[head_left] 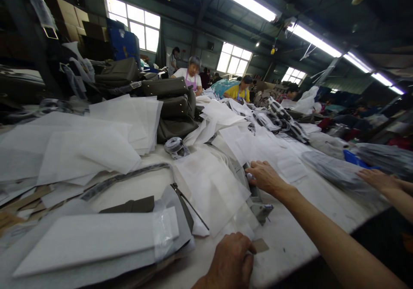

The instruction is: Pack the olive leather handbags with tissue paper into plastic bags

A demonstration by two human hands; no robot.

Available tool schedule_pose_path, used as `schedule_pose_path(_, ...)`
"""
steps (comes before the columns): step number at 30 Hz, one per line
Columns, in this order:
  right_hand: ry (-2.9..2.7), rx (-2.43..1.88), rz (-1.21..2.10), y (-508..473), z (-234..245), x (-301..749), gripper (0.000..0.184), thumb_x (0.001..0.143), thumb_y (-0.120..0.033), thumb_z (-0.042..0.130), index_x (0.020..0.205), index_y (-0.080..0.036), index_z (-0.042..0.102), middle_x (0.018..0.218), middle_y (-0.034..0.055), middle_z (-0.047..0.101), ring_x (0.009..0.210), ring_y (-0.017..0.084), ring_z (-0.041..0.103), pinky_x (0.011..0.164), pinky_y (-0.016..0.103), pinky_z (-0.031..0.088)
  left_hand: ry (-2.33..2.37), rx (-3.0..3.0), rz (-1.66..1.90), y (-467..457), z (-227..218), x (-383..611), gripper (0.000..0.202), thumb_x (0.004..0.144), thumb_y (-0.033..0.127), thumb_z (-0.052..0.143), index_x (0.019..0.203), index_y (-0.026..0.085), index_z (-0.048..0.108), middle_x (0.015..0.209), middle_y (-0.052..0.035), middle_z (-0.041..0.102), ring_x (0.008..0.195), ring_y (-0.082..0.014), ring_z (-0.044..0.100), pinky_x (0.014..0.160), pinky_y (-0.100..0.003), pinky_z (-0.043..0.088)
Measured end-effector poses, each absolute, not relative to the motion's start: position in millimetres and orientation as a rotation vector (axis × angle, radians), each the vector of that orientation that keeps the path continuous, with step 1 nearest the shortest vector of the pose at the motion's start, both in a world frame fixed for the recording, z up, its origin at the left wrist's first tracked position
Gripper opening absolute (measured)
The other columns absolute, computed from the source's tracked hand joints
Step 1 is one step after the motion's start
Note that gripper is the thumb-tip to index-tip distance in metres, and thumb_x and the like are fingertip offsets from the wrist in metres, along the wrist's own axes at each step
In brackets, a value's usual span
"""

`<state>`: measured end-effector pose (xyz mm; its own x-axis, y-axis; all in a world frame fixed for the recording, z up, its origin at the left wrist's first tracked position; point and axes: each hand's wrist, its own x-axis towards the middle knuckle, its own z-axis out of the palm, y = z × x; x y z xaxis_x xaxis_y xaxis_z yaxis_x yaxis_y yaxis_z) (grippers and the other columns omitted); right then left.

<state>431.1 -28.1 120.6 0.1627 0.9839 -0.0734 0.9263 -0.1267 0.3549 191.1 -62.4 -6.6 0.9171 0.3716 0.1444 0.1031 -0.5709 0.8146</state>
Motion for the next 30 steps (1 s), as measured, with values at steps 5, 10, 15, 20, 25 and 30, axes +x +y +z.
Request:
schedule_pose_path(5, 1.825, 2.123, 0.248, -29.0, 124.0, 433.6, 0.031, 0.080, -0.020, 0.071, 0.111, -0.021, 0.072, 0.105, 0.0114, 0.068, 0.102, 0.029, 0.062, 0.085, 0.036, 0.037, 0.350, 2.159, 0.365, -61.1, -3.6, 189.9, 0.031, 0.078, 0.007, 0.054, 0.103, 0.019, 0.065, 0.105, -0.0082, 0.069, 0.100, -0.0252, 0.063, 0.089, -0.036, 0.047)
schedule_pose_path(10, 1.830, 2.068, 0.223, -23.7, 136.3, 433.3, 0.032, 0.078, -0.021, 0.074, 0.110, -0.022, 0.072, 0.107, 0.0112, 0.067, 0.102, 0.029, 0.062, 0.086, 0.036, 0.038, 0.330, 2.162, 0.347, -63.4, -1.3, 190.3, 0.030, 0.078, 0.008, 0.053, 0.103, 0.020, 0.065, 0.106, -0.0080, 0.069, 0.101, -0.0249, 0.063, 0.089, -0.036, 0.047)
schedule_pose_path(15, 1.823, 2.017, 0.177, -17.4, 140.6, 433.8, 0.031, 0.076, -0.019, 0.076, 0.107, -0.022, 0.073, 0.103, 0.0114, 0.067, 0.099, 0.030, 0.064, 0.083, 0.036, 0.039, 0.327, 2.167, 0.342, -64.3, -5.9, 191.0, 0.028, 0.080, 0.010, 0.054, 0.103, 0.021, 0.064, 0.106, -0.0079, 0.068, 0.099, -0.0248, 0.063, 0.090, -0.037, 0.046)
schedule_pose_path(20, 1.832, 1.993, 0.158, -16.9, 138.0, 433.1, 0.030, 0.076, -0.017, 0.075, 0.105, -0.022, 0.074, 0.102, 0.0130, 0.067, 0.099, 0.031, 0.063, 0.083, 0.037, 0.040, 0.323, 2.168, 0.343, -64.2, -5.0, 189.7, 0.028, 0.080, 0.011, 0.054, 0.104, 0.021, 0.064, 0.106, -0.0081, 0.068, 0.100, -0.0253, 0.062, 0.091, -0.037, 0.047)
schedule_pose_path(25, 1.843, 2.039, 0.166, -24.5, 134.8, 427.4, 0.028, 0.078, -0.014, 0.070, 0.105, -0.020, 0.074, 0.101, 0.0142, 0.067, 0.098, 0.031, 0.063, 0.084, 0.038, 0.040, 0.307, 2.175, 0.329, -64.9, 2.3, 188.0, 0.030, 0.079, 0.008, 0.054, 0.104, 0.019, 0.065, 0.107, -0.0092, 0.069, 0.100, -0.0252, 0.063, 0.091, -0.037, 0.048)
schedule_pose_path(30, 1.835, 2.193, 0.134, -35.9, 123.9, 430.8, 0.036, 0.079, -0.014, 0.066, 0.115, -0.019, 0.071, 0.103, 0.0125, 0.069, 0.098, 0.028, 0.064, 0.084, 0.034, 0.042, 0.323, 2.177, 0.326, -63.3, 6.1, 186.9, 0.031, 0.078, 0.007, 0.053, 0.104, 0.017, 0.066, 0.107, -0.0100, 0.069, 0.102, -0.0261, 0.063, 0.091, -0.037, 0.049)
